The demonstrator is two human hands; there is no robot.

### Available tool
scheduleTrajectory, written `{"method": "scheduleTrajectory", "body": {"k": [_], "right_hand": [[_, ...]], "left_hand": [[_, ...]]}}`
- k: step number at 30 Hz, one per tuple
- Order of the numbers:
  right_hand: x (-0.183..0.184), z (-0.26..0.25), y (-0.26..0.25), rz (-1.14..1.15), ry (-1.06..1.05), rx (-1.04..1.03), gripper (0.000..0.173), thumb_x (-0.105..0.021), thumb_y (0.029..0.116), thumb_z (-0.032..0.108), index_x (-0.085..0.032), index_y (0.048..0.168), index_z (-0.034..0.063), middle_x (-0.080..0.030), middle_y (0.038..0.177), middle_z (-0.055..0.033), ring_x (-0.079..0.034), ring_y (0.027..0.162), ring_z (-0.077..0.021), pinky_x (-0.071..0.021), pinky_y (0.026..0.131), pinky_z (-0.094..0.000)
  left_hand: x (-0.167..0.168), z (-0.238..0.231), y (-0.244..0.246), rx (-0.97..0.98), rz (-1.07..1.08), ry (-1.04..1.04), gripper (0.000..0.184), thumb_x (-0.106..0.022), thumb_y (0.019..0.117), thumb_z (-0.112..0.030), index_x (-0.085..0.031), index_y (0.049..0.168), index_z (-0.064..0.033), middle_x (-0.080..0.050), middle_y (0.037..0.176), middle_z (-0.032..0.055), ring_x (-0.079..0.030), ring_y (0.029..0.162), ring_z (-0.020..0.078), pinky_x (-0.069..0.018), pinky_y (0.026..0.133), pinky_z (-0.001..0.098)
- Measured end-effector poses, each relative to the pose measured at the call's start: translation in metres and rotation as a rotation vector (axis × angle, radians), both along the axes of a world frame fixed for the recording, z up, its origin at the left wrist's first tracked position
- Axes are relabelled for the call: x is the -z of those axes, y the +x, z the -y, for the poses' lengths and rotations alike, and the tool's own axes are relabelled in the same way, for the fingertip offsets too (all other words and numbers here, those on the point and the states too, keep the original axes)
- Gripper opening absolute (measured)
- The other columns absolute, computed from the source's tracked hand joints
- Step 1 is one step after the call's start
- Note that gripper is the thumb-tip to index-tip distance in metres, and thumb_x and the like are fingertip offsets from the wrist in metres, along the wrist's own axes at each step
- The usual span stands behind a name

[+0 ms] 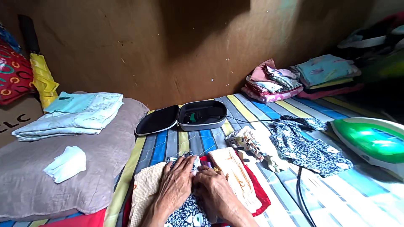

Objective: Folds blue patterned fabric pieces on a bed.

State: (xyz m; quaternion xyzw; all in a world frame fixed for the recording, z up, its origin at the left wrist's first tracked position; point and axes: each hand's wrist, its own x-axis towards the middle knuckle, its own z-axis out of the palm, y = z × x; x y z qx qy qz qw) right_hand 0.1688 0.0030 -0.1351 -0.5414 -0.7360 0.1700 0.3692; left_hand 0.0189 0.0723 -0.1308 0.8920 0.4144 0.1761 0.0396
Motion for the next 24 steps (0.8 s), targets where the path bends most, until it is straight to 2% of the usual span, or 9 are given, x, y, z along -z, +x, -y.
{"method": "scheduleTrajectory", "body": {"k": [4,9,12,15,17,18,21,22,24], "right_hand": [[-0.006,-0.001,-0.002,0.018,-0.082,0.0,0.017,-0.063,0.0922,0.004,-0.076,0.103,0.0008,-0.073,0.117,-0.0176,-0.06,0.129,-0.0396,-0.0427,0.104,-0.0647],[-0.018,0.0,0.001,0.04,-0.22,-0.067,0.021,-0.06,0.0966,0.006,-0.073,0.111,-0.0018,-0.067,0.126,-0.0254,-0.062,0.121,-0.0423,-0.044,0.103,-0.0611],[-0.02,-0.002,0.013,-0.026,-0.22,-0.159,0.018,-0.064,0.0947,0.004,-0.074,0.106,-0.0056,-0.07,0.115,-0.026,-0.066,0.111,-0.0414,-0.0476,0.099,-0.0562],[-0.025,0.0,0.035,-0.23,-0.175,-0.153,0.018,-0.064,0.0969,0.004,-0.073,0.107,-0.0078,-0.073,0.104,-0.0227,-0.069,0.102,-0.0328,-0.0492,0.096,-0.0494],[-0.033,0.004,0.059,-0.309,-0.119,0.013,0.02,-0.059,0.0981,0.004,-0.072,0.11,-0.0072,-0.073,0.105,-0.0202,-0.07,0.101,-0.0273,-0.0521,0.095,-0.0443],[-0.039,0.006,0.073,-0.284,-0.107,0.145,0.022,-0.057,0.0973,0.001,-0.072,0.113,-0.0063,-0.073,0.108,-0.0203,-0.07,0.104,-0.0284,-0.0526,0.096,-0.0447],[-0.044,0.012,0.123,-0.154,-0.192,0.582,0.03,-0.06,0.0932,-0.004,-0.071,0.12,0.002,-0.068,0.124,-0.0212,-0.063,0.118,-0.0393,-0.0485,0.1,-0.0579],[-0.038,0.015,0.14,-0.104,-0.209,0.701,0.035,-0.061,0.09,-0.006,-0.07,0.123,0.0028,-0.064,0.13,-0.0232,-0.058,0.124,-0.0434,-0.0461,0.101,-0.0619],[-0.025,0.021,0.171,-0.002,-0.289,0.86,0.044,-0.062,0.0913,-0.003,-0.064,0.135,0.0052,-0.053,0.142,-0.0281,-0.048,0.133,-0.0489,-0.0418,0.102,-0.0656]], "left_hand": [[-0.015,0.003,0.007,-0.111,-0.157,-0.185,0.047,-0.035,0.1095,-0.026,-0.048,0.153,-0.0126,-0.051,0.154,0.01,-0.036,0.149,0.0364,-0.0196,0.119,0.0645],[-0.013,0.001,0.011,-0.116,-0.173,-0.191,0.049,-0.031,0.1105,-0.031,-0.053,0.149,-0.0104,-0.052,0.153,0.0126,-0.036,0.148,0.0423,-0.0179,0.117,0.069],[-0.011,0.003,0.009,-0.103,-0.147,-0.167,0.05,-0.034,0.1101,-0.033,-0.053,0.149,-0.0068,-0.052,0.152,0.0169,-0.038,0.146,0.0461,-0.0181,0.115,0.0717],[-0.003,0.0,0.004,-0.07,-0.1,-0.128,0.053,-0.037,0.1086,-0.034,-0.052,0.148,-0.0022,-0.051,0.151,0.0217,-0.038,0.144,0.0509,-0.0167,0.113,0.0753],[0.001,-0.003,-0.001,-0.047,-0.091,-0.134,0.059,-0.034,0.1082,-0.039,-0.047,0.151,-0.0009,-0.047,0.154,0.0227,-0.033,0.146,0.0517,-0.0137,0.114,0.075],[0.001,-0.004,-0.004,-0.034,-0.093,-0.146,0.061,-0.031,0.1084,-0.041,-0.044,0.153,-0.0006,-0.045,0.156,0.0227,-0.031,0.148,0.0515,-0.0126,0.115,0.0744],[0.004,-0.006,-0.014,0.022,0.011,-0.093,0.064,-0.029,0.1079,-0.041,-0.044,0.151,0.0044,-0.044,0.155,0.027,-0.031,0.146,0.0546,-0.0151,0.114,0.075],[0.005,-0.006,-0.018,0.038,0.072,-0.069,0.065,-0.029,0.1079,-0.041,-0.044,0.15,0.0066,-0.044,0.153,0.0292,-0.033,0.145,0.0561,-0.0166,0.113,0.0753],[0.003,-0.005,-0.022,0.066,0.215,-0.05,0.061,-0.031,0.1076,-0.034,-0.047,0.146,0.0117,-0.045,0.15,0.0337,-0.036,0.142,0.0583,-0.0199,0.113,0.074]]}}
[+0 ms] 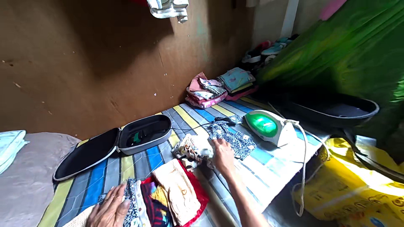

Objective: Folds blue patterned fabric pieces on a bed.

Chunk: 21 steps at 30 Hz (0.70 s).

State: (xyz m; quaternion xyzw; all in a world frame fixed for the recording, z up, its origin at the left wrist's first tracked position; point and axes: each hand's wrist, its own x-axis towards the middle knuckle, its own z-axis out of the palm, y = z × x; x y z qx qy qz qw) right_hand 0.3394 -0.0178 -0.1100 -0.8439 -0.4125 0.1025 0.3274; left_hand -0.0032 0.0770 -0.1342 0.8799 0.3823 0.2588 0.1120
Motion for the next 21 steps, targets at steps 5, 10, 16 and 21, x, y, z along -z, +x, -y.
{"method": "scheduleTrajectory", "body": {"k": [5,10,16,21], "right_hand": [[0.025,0.007,0.061,-0.039,0.21,0.081,0.02,-0.064,0.0984,0.007,-0.074,0.113,-0.0018,-0.067,0.121,-0.0271,-0.06,0.119,-0.0451,-0.0448,0.102,-0.0613],[-0.003,0.009,0.082,0.031,0.064,-0.108,0.032,-0.073,0.091,0.002,-0.07,0.123,0.0011,-0.065,0.124,-0.027,-0.062,0.116,-0.0464,-0.0476,0.097,-0.0649],[0.017,-0.006,0.067,0.18,-0.191,-0.159,0.03,-0.058,0.1005,0.011,-0.07,0.127,0.0062,-0.059,0.137,-0.0241,-0.051,0.132,-0.0444,-0.0419,0.104,-0.063],[-0.007,-0.009,0.072,0.117,-0.025,-0.136,0.024,-0.057,0.1027,0.011,-0.071,0.117,-0.0023,-0.067,0.119,-0.0274,-0.062,0.118,-0.045,-0.046,0.1,-0.0621]], "left_hand": [[-0.006,0.012,-0.006,0.045,0.213,0.082,0.056,-0.03,0.1083,-0.025,-0.056,0.131,0.0192,-0.051,0.139,0.0412,-0.049,0.132,0.0553,-0.0357,0.115,0.0554],[-0.009,0.033,0.0,0.052,0.285,0.05,0.052,-0.036,0.1073,-0.024,-0.059,0.13,0.0171,-0.05,0.141,0.04,-0.051,0.132,0.0526,-0.0388,0.113,0.0535],[0.002,0.04,0.005,0.065,0.242,0.014,0.048,-0.04,0.1059,-0.024,-0.062,0.131,0.0115,-0.051,0.142,0.0374,-0.049,0.132,0.0564,-0.0343,0.111,0.0655],[0.001,0.044,-0.002,0.037,0.313,0.042,0.046,-0.041,0.1053,-0.021,-0.063,0.127,0.0131,-0.052,0.14,0.0381,-0.052,0.13,0.0546,-0.0388,0.111,0.059]]}}
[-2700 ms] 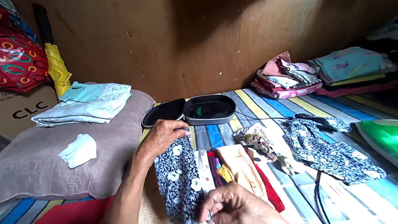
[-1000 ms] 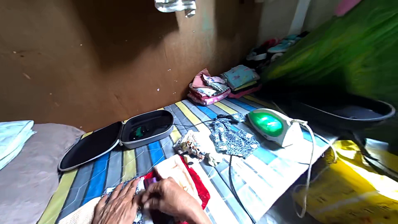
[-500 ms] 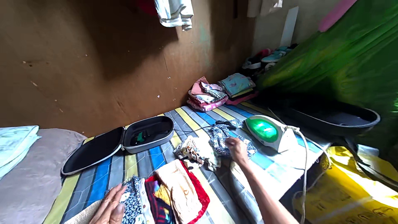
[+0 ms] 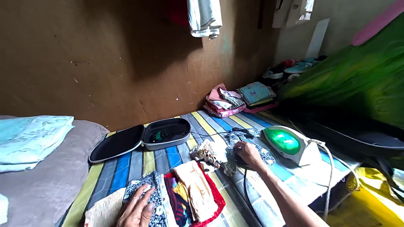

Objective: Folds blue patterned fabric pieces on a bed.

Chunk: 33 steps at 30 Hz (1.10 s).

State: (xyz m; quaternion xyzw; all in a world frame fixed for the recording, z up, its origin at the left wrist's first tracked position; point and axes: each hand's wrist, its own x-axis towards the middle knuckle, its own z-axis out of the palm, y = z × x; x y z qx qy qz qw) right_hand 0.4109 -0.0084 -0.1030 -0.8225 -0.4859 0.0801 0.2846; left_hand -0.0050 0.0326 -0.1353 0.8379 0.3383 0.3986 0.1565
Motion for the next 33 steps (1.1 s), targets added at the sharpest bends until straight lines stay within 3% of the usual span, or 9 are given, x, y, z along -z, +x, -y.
{"method": "scheduleTrajectory", "body": {"k": [3,8,11,14,18,20,23,27,33], "right_hand": [[-0.034,0.008,-0.02,-0.107,0.212,-0.075,0.022,-0.056,0.1032,0.006,-0.065,0.116,-0.0096,-0.069,0.103,-0.0288,-0.067,0.096,-0.0412,-0.0503,0.088,-0.0576],[-0.096,0.022,-0.098,-0.324,0.385,-0.386,0.007,-0.059,0.1012,0.005,-0.063,0.101,0.0006,-0.061,0.074,-0.0031,-0.055,0.062,-0.0069,-0.0477,0.062,-0.0266],[-0.105,0.012,-0.159,-0.703,0.406,-0.464,0.014,-0.053,0.099,-0.003,-0.062,0.092,0.0052,-0.057,0.065,0.004,-0.053,0.055,-0.0012,-0.0466,0.055,-0.0185],[-0.092,-0.015,-0.217,-1.155,0.376,-0.365,0.026,-0.043,0.1027,-0.004,-0.057,0.084,0.0074,-0.058,0.062,0.0036,-0.057,0.054,-0.0026,-0.0508,0.055,-0.0187],[-0.054,-0.045,-0.256,-1.641,0.358,-0.196,0.022,-0.038,0.1072,0.006,-0.055,0.094,0.0072,-0.066,0.068,-0.002,-0.067,0.06,-0.0088,-0.0574,0.055,-0.0254],[-0.047,-0.044,-0.264,-1.705,0.331,-0.215,0.027,-0.035,0.1101,0.014,-0.058,0.097,0.0079,-0.068,0.069,-0.0022,-0.068,0.06,-0.0091,-0.0582,0.054,-0.0256],[-0.024,-0.039,-0.261,-1.647,0.365,-0.501,0.022,-0.045,0.1032,0.015,-0.056,0.119,0.005,-0.074,0.088,-0.0023,-0.073,0.078,-0.0087,-0.0626,0.07,-0.0264],[-0.005,-0.032,-0.26,-1.578,0.376,-0.674,0.07,-0.08,0.0694,0.005,-0.046,0.13,0.0016,-0.076,0.096,0.0016,-0.074,0.084,-0.0056,-0.0632,0.076,-0.0247],[-0.009,-0.017,-0.264,-1.417,0.347,-0.579,0.033,-0.055,0.0854,-0.012,-0.059,0.116,0.0002,-0.076,0.089,-0.0003,-0.073,0.076,-0.0057,-0.0619,0.071,-0.0228]], "left_hand": [[-0.004,0.001,-0.001,0.015,0.118,0.004,0.045,-0.041,0.1055,-0.018,-0.062,0.126,0.0168,-0.054,0.138,0.0391,-0.053,0.131,0.05,-0.0393,0.113,0.0518],[-0.01,0.005,0.009,0.229,0.546,-0.304,0.068,-0.039,0.1077,-0.041,-0.046,0.138,0.0193,-0.057,0.142,0.0226,-0.055,0.133,0.0188,-0.046,0.109,0.0344],[-0.016,0.011,0.022,0.482,0.893,-0.671,0.099,-0.05,0.0877,-0.076,-0.038,0.148,0.0023,-0.067,0.132,0.0056,-0.067,0.119,0.0179,-0.056,0.097,0.0364],[-0.031,0.031,0.031,0.509,1.232,-0.917,0.096,-0.065,0.0689,-0.081,-0.06,0.134,-0.0105,-0.076,0.112,-0.0008,-0.073,0.102,0.0132,-0.0597,0.086,0.033],[-0.028,0.033,0.024,0.253,1.342,-0.899,0.065,-0.053,0.1001,-0.046,-0.038,0.136,0.0054,-0.062,0.127,0.0031,-0.06,0.115,0.0034,-0.0498,0.098,0.0255],[-0.031,0.028,0.018,0.118,1.37,-0.933,0.023,-0.042,0.1018,-0.013,-0.051,0.12,-0.0031,-0.067,0.107,-0.0037,-0.064,0.099,-0.001,-0.0533,0.088,0.0208],[-0.045,0.031,0.013,-0.003,1.32,-1.0,0.023,-0.045,0.0969,0.009,-0.056,0.112,-0.0029,-0.071,0.093,0.0009,-0.07,0.086,0.006,-0.0596,0.08,0.0256],[-0.048,0.031,0.013,-0.14,1.239,-0.999,0.018,-0.051,0.0977,0.008,-0.058,0.113,0.0016,-0.07,0.093,0.0049,-0.07,0.085,0.0087,-0.0593,0.079,0.027],[-0.052,0.026,0.011,-0.152,1.207,-0.833,0.014,-0.053,0.096,0.01,-0.062,0.095,-0.0008,-0.072,0.084,0.0014,-0.07,0.08,0.0061,-0.0592,0.078,0.0239]]}}
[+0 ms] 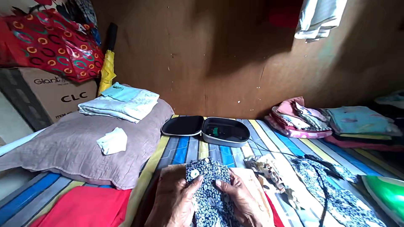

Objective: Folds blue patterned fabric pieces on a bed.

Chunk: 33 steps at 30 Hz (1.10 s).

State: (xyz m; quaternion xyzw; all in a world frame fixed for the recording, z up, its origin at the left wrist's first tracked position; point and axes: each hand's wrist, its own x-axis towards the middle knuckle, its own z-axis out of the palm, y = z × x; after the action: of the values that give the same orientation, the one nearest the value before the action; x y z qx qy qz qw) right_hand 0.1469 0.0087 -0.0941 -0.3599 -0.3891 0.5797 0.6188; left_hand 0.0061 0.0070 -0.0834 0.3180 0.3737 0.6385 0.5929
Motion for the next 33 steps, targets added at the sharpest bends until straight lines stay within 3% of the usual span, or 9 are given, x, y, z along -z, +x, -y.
{"method": "scheduleTrajectory", "body": {"k": [4,7,11,15,18,24,30,33], "right_hand": [[0.0,0.0,-0.001,-0.035,0.042,0.078,0.02,-0.057,0.0868,-0.008,-0.065,0.102,0.0016,-0.075,0.082,-0.0001,-0.072,0.073,-0.0052,-0.0616,0.07,-0.0225],[-0.003,0.002,-0.003,-0.055,0.075,0.126,0.019,-0.063,0.0799,-0.011,-0.067,0.092,0.0027,-0.075,0.079,-0.0012,-0.073,0.072,-0.0063,-0.0622,0.07,-0.0237],[-0.005,0.002,-0.005,-0.051,0.108,0.173,0.017,-0.066,0.0796,-0.012,-0.071,0.086,0.0033,-0.076,0.077,-0.0019,-0.073,0.071,-0.0068,-0.0624,0.07,-0.0242],[-0.004,0.003,-0.005,-0.04,0.129,0.155,0.017,-0.066,0.0801,-0.011,-0.072,0.084,0.005,-0.076,0.077,-0.0011,-0.072,0.07,-0.0057,-0.062,0.069,-0.0235],[-0.002,0.003,-0.005,-0.021,0.148,0.116,0.018,-0.068,0.0783,-0.009,-0.074,0.084,0.0069,-0.076,0.077,0.0001,-0.072,0.071,-0.0049,-0.0622,0.07,-0.0239],[-0.001,0.004,-0.008,0.0,0.161,0.089,0.017,-0.067,0.0813,-0.007,-0.074,0.084,0.0077,-0.076,0.077,0.0009,-0.072,0.072,-0.0039,-0.0616,0.071,-0.0229],[-0.002,0.005,-0.011,-0.037,0.161,0.067,0.018,-0.064,0.0832,-0.008,-0.073,0.084,0.0079,-0.076,0.077,0.0008,-0.072,0.071,-0.0041,-0.0619,0.071,-0.0232],[-0.003,0.005,-0.005,0.076,0.26,0.064,0.02,-0.07,0.08,-0.008,-0.073,0.092,0.0079,-0.077,0.084,0.0035,-0.072,0.078,-0.0018,-0.0616,0.075,-0.0221]], "left_hand": [[0.004,0.002,0.001,0.013,-0.114,0.107,0.018,-0.059,0.088,0.015,-0.066,0.092,-0.0006,-0.073,0.083,-0.0015,-0.07,0.081,0.0029,-0.0587,0.08,0.0215],[0.007,0.005,0.002,0.034,-0.18,0.167,0.023,-0.061,0.082,0.018,-0.064,0.098,0.0014,-0.073,0.086,-0.0024,-0.07,0.085,0.0011,-0.0586,0.082,0.0203],[0.009,0.007,0.005,0.042,-0.182,0.229,0.023,-0.063,0.0819,0.013,-0.063,0.099,-0.0017,-0.073,0.086,-0.0062,-0.07,0.085,-0.001,-0.0584,0.083,0.0194],[0.009,0.007,0.007,0.034,-0.144,0.277,0.018,-0.058,0.0868,0.007,-0.065,0.093,-0.0081,-0.074,0.083,-0.0097,-0.07,0.082,-0.0032,-0.0578,0.082,0.0177],[0.008,0.005,0.009,-0.04,-0.162,0.277,0.016,-0.057,0.0885,0.006,-0.066,0.09,-0.0072,-0.073,0.082,-0.0082,-0.07,0.082,-0.0015,-0.0582,0.082,0.0191],[0.011,0.002,0.005,-0.085,-0.204,0.334,0.017,-0.064,0.0815,0.01,-0.069,0.091,-0.0039,-0.075,0.082,-0.0057,-0.072,0.082,-0.0002,-0.0597,0.081,0.0191],[0.014,0.001,0.002,-0.083,-0.211,0.389,0.018,-0.065,0.0814,0.008,-0.071,0.089,-0.0065,-0.076,0.082,-0.0068,-0.071,0.082,-0.0007,-0.0597,0.081,0.019],[0.019,-0.003,-0.002,-0.105,-0.31,0.418,0.012,-0.068,0.0811,0.003,-0.073,0.088,-0.006,-0.075,0.081,-0.0066,-0.071,0.081,-0.0014,-0.0596,0.08,0.0181]]}}
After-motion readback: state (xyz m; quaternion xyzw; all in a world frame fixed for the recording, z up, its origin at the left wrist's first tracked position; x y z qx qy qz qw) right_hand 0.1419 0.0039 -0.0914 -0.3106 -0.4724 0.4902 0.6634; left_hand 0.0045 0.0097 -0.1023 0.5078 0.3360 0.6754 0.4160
